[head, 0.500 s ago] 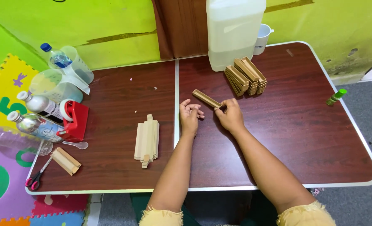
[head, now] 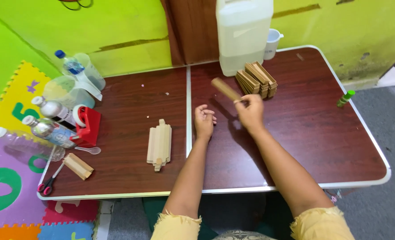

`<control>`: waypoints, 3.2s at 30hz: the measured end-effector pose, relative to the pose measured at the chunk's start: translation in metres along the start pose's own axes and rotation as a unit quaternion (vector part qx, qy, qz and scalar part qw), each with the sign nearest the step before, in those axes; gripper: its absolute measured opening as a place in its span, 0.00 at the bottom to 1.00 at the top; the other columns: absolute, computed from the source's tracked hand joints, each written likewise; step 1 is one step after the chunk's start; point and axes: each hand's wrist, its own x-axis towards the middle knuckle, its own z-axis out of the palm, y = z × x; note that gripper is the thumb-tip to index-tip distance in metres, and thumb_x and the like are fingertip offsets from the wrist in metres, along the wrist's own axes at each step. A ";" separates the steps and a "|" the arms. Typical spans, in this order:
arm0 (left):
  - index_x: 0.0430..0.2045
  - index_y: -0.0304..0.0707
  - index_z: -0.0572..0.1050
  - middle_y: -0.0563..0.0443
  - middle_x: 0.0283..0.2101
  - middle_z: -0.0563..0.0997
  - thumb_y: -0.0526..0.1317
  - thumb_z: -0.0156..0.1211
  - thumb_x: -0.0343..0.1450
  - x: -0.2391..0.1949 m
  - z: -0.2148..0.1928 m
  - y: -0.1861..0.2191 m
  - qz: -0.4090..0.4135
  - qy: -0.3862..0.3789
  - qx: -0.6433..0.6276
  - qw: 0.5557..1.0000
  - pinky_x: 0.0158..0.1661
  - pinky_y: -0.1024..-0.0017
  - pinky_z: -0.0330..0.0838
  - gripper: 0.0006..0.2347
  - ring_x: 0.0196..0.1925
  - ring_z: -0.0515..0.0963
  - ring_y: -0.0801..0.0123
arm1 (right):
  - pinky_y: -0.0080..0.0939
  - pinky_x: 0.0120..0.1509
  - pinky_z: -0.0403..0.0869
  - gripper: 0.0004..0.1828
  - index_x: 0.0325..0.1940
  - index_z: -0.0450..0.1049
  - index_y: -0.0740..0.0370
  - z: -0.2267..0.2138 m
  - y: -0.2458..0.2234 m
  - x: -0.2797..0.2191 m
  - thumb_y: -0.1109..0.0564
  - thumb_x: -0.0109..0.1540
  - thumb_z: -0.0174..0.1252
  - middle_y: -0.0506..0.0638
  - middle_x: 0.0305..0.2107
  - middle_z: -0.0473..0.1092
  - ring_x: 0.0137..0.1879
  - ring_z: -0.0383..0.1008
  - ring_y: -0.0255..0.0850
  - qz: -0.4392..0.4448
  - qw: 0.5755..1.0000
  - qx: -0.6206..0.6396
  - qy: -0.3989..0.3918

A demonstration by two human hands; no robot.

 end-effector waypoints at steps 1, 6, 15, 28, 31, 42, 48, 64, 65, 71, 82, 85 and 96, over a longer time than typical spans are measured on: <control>0.52 0.28 0.64 0.40 0.31 0.78 0.23 0.50 0.67 0.001 0.000 0.001 0.006 0.003 0.000 1.000 0.19 0.78 0.77 0.17 0.22 0.79 0.67 | 0.46 0.45 0.73 0.10 0.33 0.78 0.63 -0.005 0.005 0.014 0.57 0.52 0.70 0.57 0.30 0.70 0.39 0.75 0.55 -0.005 1.000 0.004 -0.001; 0.49 0.29 0.67 0.41 0.31 0.78 0.23 0.50 0.66 0.001 0.001 0.003 -0.012 -0.010 0.010 1.000 0.19 0.79 0.77 0.16 0.22 0.79 0.68 | 0.60 0.58 0.65 0.11 0.34 0.76 0.57 -0.045 0.007 0.070 0.52 0.53 0.69 0.51 0.45 0.65 0.55 0.64 0.56 0.020 0.981 -0.174 0.082; 0.46 0.30 0.69 0.43 0.30 0.78 0.25 0.53 0.67 -0.008 0.007 0.028 -0.018 -0.006 0.041 0.999 0.19 0.77 0.77 0.14 0.22 0.79 0.68 | 0.53 0.65 0.57 0.15 0.37 0.77 0.56 -0.055 0.031 0.095 0.46 0.55 0.68 0.48 0.48 0.61 0.61 0.58 0.51 0.139 0.960 -0.241 0.036; 0.45 0.30 0.69 0.44 0.30 0.77 0.26 0.53 0.68 -0.009 0.008 0.028 -0.024 -0.004 0.039 0.999 0.19 0.78 0.77 0.13 0.22 0.78 0.70 | 0.56 0.67 0.58 0.28 0.55 0.69 0.59 -0.067 0.014 0.070 0.45 0.57 0.67 0.55 0.54 0.57 0.66 0.54 0.55 0.147 0.961 -0.232 0.023; 0.45 0.30 0.69 0.44 0.30 0.77 0.25 0.53 0.67 -0.006 0.008 0.024 -0.020 -0.007 0.042 0.999 0.19 0.79 0.76 0.13 0.22 0.78 0.70 | 0.64 0.60 0.60 0.27 0.52 0.66 0.55 -0.054 0.030 0.042 0.52 0.56 0.73 0.57 0.56 0.55 0.63 0.56 0.60 -0.058 0.969 -0.222 0.094; 0.45 0.31 0.70 0.45 0.30 0.78 0.25 0.53 0.67 -0.006 0.008 0.019 -0.023 0.003 0.050 0.998 0.19 0.79 0.76 0.13 0.22 0.79 0.72 | 0.62 0.66 0.62 0.33 0.61 0.67 0.57 0.003 0.000 -0.061 0.47 0.57 0.69 0.59 0.61 0.57 0.68 0.59 0.60 -0.032 0.942 -0.151 -0.297; 0.45 0.33 0.70 0.46 0.30 0.79 0.27 0.54 0.69 -0.006 0.007 0.010 -0.028 0.014 0.032 0.999 0.20 0.79 0.76 0.12 0.23 0.79 0.70 | 0.52 0.66 0.61 0.28 0.61 0.69 0.55 0.005 0.003 -0.070 0.39 0.63 0.59 0.54 0.58 0.62 0.68 0.60 0.51 -0.062 0.896 -0.265 -0.351; 0.40 0.41 0.78 0.48 0.38 0.75 0.33 0.60 0.70 -0.065 -0.051 0.098 0.174 0.007 0.282 0.943 0.45 0.64 0.73 0.07 0.43 0.78 0.54 | 0.47 0.67 0.59 0.21 0.54 0.74 0.54 -0.002 -0.014 -0.066 0.39 0.65 0.55 0.51 0.57 0.66 0.68 0.60 0.47 -0.062 0.884 -0.290 -0.361; 0.38 0.39 0.79 0.44 0.38 0.76 0.34 0.61 0.68 -0.072 -0.064 0.123 0.159 0.034 0.384 0.909 0.46 0.59 0.72 0.07 0.44 0.78 0.50 | 0.48 0.68 0.59 0.22 0.54 0.75 0.55 -0.003 -0.016 -0.065 0.40 0.65 0.56 0.52 0.57 0.66 0.68 0.59 0.48 -0.059 0.887 -0.281 -0.362; 0.41 0.44 0.80 0.47 0.43 0.78 0.50 0.64 0.69 -0.077 -0.163 0.129 -0.032 0.113 0.591 0.798 0.49 0.51 0.71 0.13 0.49 0.78 0.49 | 0.48 0.68 0.58 0.21 0.54 0.76 0.55 -0.005 -0.018 -0.063 0.41 0.65 0.57 0.51 0.57 0.66 0.69 0.59 0.48 -0.040 0.892 -0.259 -0.369; 0.35 0.38 0.83 0.48 0.40 0.79 0.44 0.68 0.67 -0.099 -0.164 0.147 -0.015 0.141 0.510 0.848 0.50 0.60 0.73 0.10 0.46 0.79 0.52 | 0.53 0.71 0.60 0.15 0.48 0.78 0.54 -0.009 -0.009 -0.062 0.46 0.62 0.61 0.50 0.55 0.68 0.69 0.60 0.48 -0.026 0.910 -0.206 -0.358; 0.33 0.41 0.84 0.51 0.37 0.79 0.43 0.67 0.68 -0.101 -0.167 0.139 -0.010 0.153 0.483 0.862 0.46 0.63 0.75 0.07 0.42 0.80 0.58 | 0.52 0.69 0.62 0.12 0.45 0.79 0.53 -0.008 -0.002 -0.063 0.48 0.61 0.63 0.50 0.52 0.70 0.67 0.63 0.49 -0.034 0.920 -0.184 -0.344; 0.34 0.37 0.84 0.44 0.36 0.78 0.38 0.63 0.71 -0.093 -0.183 0.123 0.011 0.157 0.425 0.892 0.45 0.63 0.74 0.06 0.42 0.79 0.52 | 0.49 0.66 0.64 0.11 0.41 0.79 0.51 -0.006 0.008 -0.063 0.47 0.59 0.66 0.47 0.49 0.72 0.65 0.66 0.46 -0.038 0.934 -0.150 -0.321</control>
